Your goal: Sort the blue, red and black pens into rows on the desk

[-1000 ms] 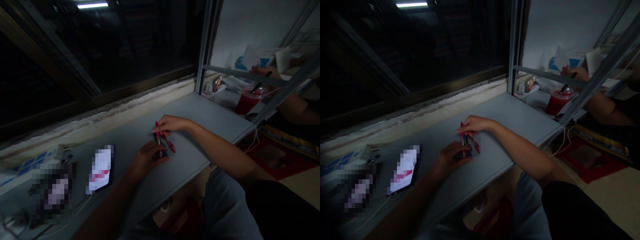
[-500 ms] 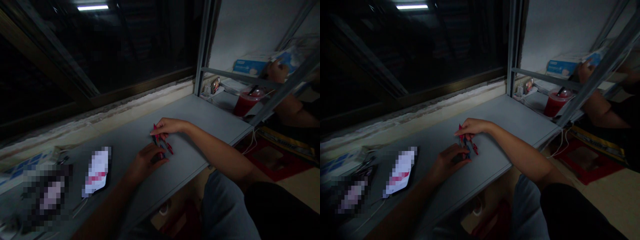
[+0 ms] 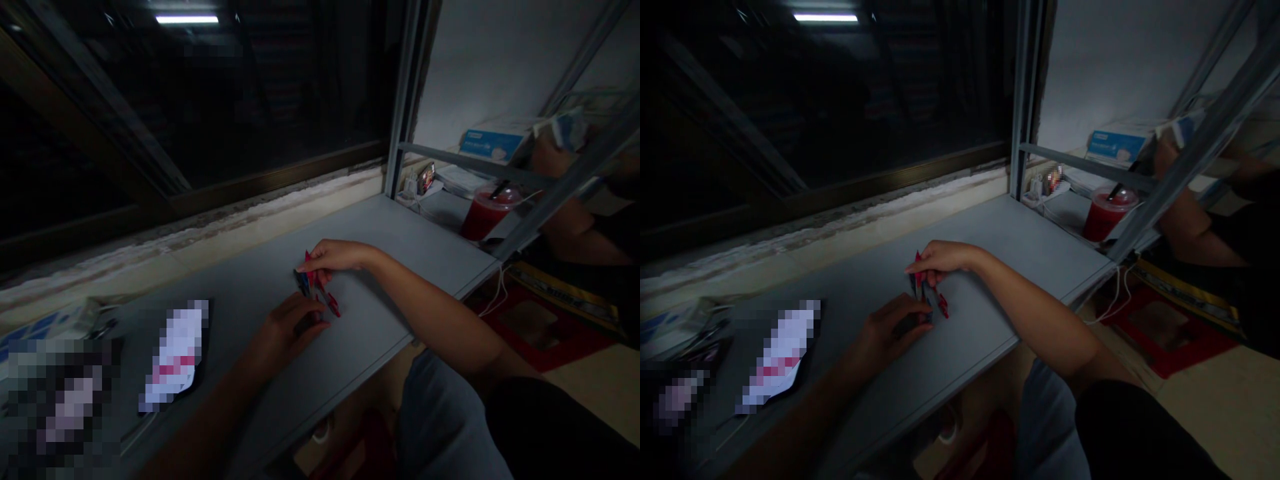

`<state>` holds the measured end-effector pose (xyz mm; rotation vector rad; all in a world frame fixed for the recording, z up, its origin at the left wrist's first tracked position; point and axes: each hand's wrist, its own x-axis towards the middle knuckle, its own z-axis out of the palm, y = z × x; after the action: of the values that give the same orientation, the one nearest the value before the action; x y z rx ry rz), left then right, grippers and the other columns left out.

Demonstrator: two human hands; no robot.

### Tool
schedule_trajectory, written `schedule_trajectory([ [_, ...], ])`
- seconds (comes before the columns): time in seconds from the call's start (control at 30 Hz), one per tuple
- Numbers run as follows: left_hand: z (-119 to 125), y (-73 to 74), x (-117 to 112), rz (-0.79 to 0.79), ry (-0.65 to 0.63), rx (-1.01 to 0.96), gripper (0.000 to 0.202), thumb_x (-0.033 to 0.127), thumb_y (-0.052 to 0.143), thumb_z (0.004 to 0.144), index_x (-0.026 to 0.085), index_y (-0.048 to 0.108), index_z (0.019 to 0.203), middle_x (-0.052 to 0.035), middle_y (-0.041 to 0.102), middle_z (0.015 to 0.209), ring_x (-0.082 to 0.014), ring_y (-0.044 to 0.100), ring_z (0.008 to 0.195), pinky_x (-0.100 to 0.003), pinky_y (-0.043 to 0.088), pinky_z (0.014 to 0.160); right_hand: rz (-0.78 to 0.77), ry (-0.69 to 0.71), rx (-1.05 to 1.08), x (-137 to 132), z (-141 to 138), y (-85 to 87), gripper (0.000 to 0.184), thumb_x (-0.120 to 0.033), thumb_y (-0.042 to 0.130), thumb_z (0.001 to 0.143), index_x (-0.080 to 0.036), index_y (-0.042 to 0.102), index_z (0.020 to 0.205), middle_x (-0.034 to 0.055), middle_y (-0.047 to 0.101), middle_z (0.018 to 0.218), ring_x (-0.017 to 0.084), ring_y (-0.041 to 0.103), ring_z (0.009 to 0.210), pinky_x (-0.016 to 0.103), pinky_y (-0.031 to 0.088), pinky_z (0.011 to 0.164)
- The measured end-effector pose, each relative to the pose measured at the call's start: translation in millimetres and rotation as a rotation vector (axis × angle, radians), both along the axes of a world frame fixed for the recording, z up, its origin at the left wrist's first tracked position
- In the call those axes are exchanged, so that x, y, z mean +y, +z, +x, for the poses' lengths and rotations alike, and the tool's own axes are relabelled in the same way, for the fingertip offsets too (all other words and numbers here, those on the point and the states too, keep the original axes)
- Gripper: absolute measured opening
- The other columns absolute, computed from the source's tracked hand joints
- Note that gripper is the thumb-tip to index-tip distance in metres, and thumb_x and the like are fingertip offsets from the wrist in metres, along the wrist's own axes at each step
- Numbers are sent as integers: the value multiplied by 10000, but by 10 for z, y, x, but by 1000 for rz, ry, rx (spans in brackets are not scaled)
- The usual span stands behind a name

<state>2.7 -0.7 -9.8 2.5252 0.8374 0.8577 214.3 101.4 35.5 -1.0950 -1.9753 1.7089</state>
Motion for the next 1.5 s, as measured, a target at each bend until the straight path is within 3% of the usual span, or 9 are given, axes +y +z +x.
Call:
schedule_trajectory([
  [0.17, 7, -9, 23, 18, -3, -20, 139, 297, 641, 1031, 239, 703, 1141, -55, 739, 1015, -198, 711, 937, -333, 595, 857, -116, -98, 9, -4, -44, -36, 471, -539, 825, 853, -136, 658, 677, -13, 648, 530, 74, 537, 421, 197, 479, 464],
  [0.33, -17, -15, 19, -30, 18, -3, 296, 308, 661, 1008, 274, 659, 1302, -82, 730, 1170, -236, 707, 1044, -386, 605, 924, -155, -102, 57, 22, -58, -78, 457, -528, 816, 869, -145, 658, 675, -28, 623, 511, 66, 512, 402, 187, 486, 452],
  [0.5, -35, -19, 26, -9, 40, -19, 214, 241, 559, 1053, 260, 674, 1232, -69, 731, 1076, -205, 706, 961, -347, 600, 872, -169, -144, 100, 20, -71, -87, 476, -529, 799, 885, -139, 651, 656, -16, 628, 505, 74, 516, 400, 194, 512, 461],
  [0.77, -19, -2, 30, 3, 35, -34, 197, 240, 584, 1044, 251, 675, 1218, -47, 723, 1028, -184, 709, 914, -310, 586, 831, -208, -146, 123, -1, -92, -76, 462, -511, 784, 907, -141, 648, 666, -16, 631, 507, 80, 526, 408, 195, 514, 461],
  [0.93, -40, -44, 29, -5, 78, -45, 299, 298, 653, 1011, 254, 623, 1306, -57, 718, 1071, -196, 718, 927, -332, 606, 834, -206, -138, 132, 11, -99, -95, 467, -499, 761, 933, -140, 646, 658, -15, 630, 514, 79, 535, 411, 198, 521, 472],
  [1.2, -28, -51, 44, 1, 121, -87, 138, 326, 678, 991, 248, 694, 1104, -33, 725, 952, -180, 732, 825, -297, 611, 731, -225, -138, 135, 33, -121, -176, 466, -540, 783, 900, -145, 635, 702, -31, 614, 495, 74, 527, 411, 180, 526, 479],
  [1.5, -15, -8, 27, -12, 108, -64, 179, 327, 704, 978, 236, 680, 1131, -15, 705, 938, -161, 709, 813, -282, 596, 745, -225, -129, 122, 39, -147, -185, 478, -528, 734, 949, -135, 617, 704, -27, 623, 496, 70, 552, 408, 177, 556, 512],
])
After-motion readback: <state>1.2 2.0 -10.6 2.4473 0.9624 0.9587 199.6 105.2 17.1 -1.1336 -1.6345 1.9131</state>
